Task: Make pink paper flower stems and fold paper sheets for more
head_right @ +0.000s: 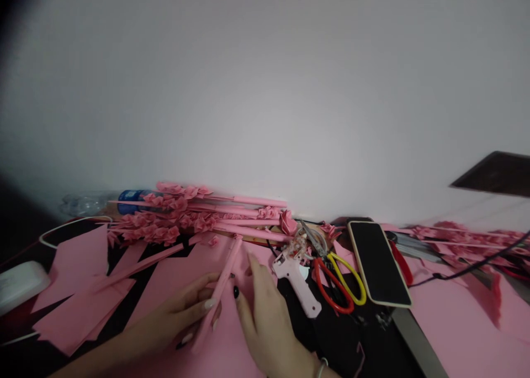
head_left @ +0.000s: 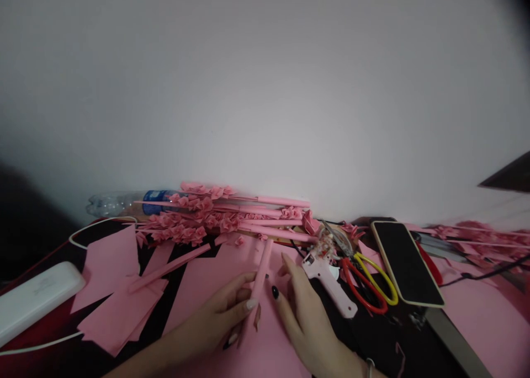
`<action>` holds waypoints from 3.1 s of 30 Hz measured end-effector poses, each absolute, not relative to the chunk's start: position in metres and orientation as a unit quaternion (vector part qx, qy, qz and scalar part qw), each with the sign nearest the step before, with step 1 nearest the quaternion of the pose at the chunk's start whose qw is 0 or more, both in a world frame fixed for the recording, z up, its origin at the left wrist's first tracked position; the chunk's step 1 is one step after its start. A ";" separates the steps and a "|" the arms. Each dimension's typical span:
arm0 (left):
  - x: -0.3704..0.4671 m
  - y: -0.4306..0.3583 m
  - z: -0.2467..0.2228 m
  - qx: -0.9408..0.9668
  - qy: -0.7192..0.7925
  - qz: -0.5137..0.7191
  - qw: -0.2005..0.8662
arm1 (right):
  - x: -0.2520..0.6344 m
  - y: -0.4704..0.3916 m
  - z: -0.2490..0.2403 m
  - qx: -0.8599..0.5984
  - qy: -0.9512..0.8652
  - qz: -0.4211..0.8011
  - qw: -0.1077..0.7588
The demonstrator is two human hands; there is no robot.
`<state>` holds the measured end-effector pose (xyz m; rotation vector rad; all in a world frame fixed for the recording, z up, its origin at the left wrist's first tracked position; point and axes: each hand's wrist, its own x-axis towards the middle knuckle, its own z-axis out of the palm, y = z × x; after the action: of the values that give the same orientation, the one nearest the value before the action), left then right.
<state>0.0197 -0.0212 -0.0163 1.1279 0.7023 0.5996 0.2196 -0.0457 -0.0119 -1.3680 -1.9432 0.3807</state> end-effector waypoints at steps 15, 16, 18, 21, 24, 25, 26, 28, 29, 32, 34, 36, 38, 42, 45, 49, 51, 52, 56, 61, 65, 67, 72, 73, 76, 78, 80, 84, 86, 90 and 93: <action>0.018 -0.023 -0.016 0.511 0.316 0.261 0.756 | 0.221 -0.048 -0.011 -0.466 -0.731 0.301 0.396; 0.018 -0.023 -0.015 0.513 0.319 0.257 0.754 | 0.221 -0.048 -0.012 -0.463 -0.735 0.299 0.396; 0.018 -0.023 -0.013 0.513 0.325 0.253 0.753 | 0.222 -0.048 -0.012 -0.459 -0.741 0.290 0.395; 0.018 -0.023 -0.013 0.514 0.329 0.253 0.751 | 0.223 -0.047 -0.013 -0.458 -0.749 0.274 0.392; 0.019 -0.022 -0.015 0.514 0.322 0.256 0.753 | 0.223 -0.045 -0.014 -0.467 -0.745 0.262 0.398; 0.019 -0.022 -0.015 0.512 0.318 0.259 0.755 | 0.223 -0.044 -0.014 -0.473 -0.740 0.258 0.402; 0.019 -0.022 -0.016 0.508 0.315 0.263 0.757 | 0.222 -0.044 -0.014 -0.478 -0.735 0.255 0.406; 0.018 -0.022 -0.016 0.501 0.313 0.268 0.761 | 0.222 -0.043 -0.015 -0.486 -0.727 0.258 0.412; 0.018 -0.021 -0.016 0.497 0.314 0.271 0.762 | 0.221 -0.043 -0.015 -0.485 -0.725 0.262 0.414; 0.018 -0.021 -0.014 0.492 0.318 0.273 0.763 | 0.221 -0.043 -0.019 -0.473 -0.717 0.294 0.419; 0.018 -0.021 -0.013 0.486 0.323 0.276 0.764 | 0.221 -0.043 -0.021 -0.467 -0.702 0.332 0.423; 0.017 -0.022 -0.012 0.476 0.330 0.279 0.766 | 0.221 -0.044 -0.021 -0.468 -0.681 0.371 0.424; 0.017 -0.022 -0.012 0.466 0.338 0.281 0.768 | 0.221 -0.045 -0.019 -0.471 -0.665 0.395 0.425; 0.016 -0.022 -0.012 0.464 0.344 0.274 0.769 | 0.222 -0.046 -0.017 -0.488 -0.664 0.397 0.403; 0.016 -0.021 -0.012 0.463 0.338 0.277 0.771 | 0.223 -0.046 -0.018 -0.504 -0.681 0.360 0.391; 0.016 -0.021 -0.013 0.466 0.327 0.276 0.775 | 0.223 -0.045 -0.019 -0.505 -0.670 0.374 0.395; 0.016 -0.021 -0.012 0.469 0.325 0.275 0.774 | 0.222 -0.043 -0.019 -0.510 -0.648 0.400 0.399; 0.016 -0.021 -0.011 0.467 0.324 0.276 0.775 | 0.221 -0.043 -0.019 -0.512 -0.635 0.416 0.402; 0.016 -0.021 -0.010 0.462 0.325 0.275 0.778 | 0.219 -0.041 -0.017 -0.512 -0.573 0.480 0.424; 0.017 -0.021 -0.008 0.464 0.333 0.274 0.774 | 0.220 -0.037 -0.011 -0.505 -0.561 0.490 0.436; 0.017 -0.021 -0.007 0.469 0.325 0.277 0.773 | 0.219 -0.034 -0.010 -0.516 -0.601 0.430 0.432; 0.017 -0.021 -0.007 0.470 0.317 0.278 0.775 | 0.218 -0.034 -0.012 -0.518 -0.602 0.433 0.426; 0.016 -0.020 -0.006 0.471 0.313 0.277 0.777 | 0.216 -0.035 -0.015 -0.513 -0.597 0.445 0.428; 0.016 -0.020 -0.007 0.470 0.313 0.277 0.778 | 0.216 -0.035 -0.015 -0.510 -0.592 0.451 0.431; 0.017 -0.020 -0.008 0.466 0.315 0.280 0.778 | 0.216 -0.036 -0.015 -0.500 -0.585 0.464 0.440; 0.017 -0.020 -0.009 0.463 0.315 0.281 0.780 | 0.216 -0.036 -0.016 -0.499 -0.588 0.458 0.442; 0.018 -0.020 -0.008 0.459 0.315 0.282 0.781 | 0.218 -0.036 -0.016 -0.506 -0.592 0.444 0.443; 0.017 -0.020 -0.007 0.461 0.322 0.278 0.779 | 0.220 -0.038 -0.015 -0.531 -0.603 0.389 0.451; 0.017 -0.021 -0.008 0.464 0.324 0.276 0.777 | 0.220 -0.038 -0.014 -0.539 -0.608 0.362 0.457; 0.016 -0.021 -0.009 0.469 0.319 0.282 0.774 | 0.222 -0.040 -0.013 -0.528 -0.640 0.324 0.455; 0.015 -0.022 -0.009 0.473 0.313 0.271 0.777 | 0.224 -0.042 -0.013 -0.517 -0.696 0.265 0.422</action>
<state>0.0145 -0.0216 -0.0095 1.0230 0.6780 0.5869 0.2237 -0.0418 -0.0129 -1.2952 -1.7424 0.6629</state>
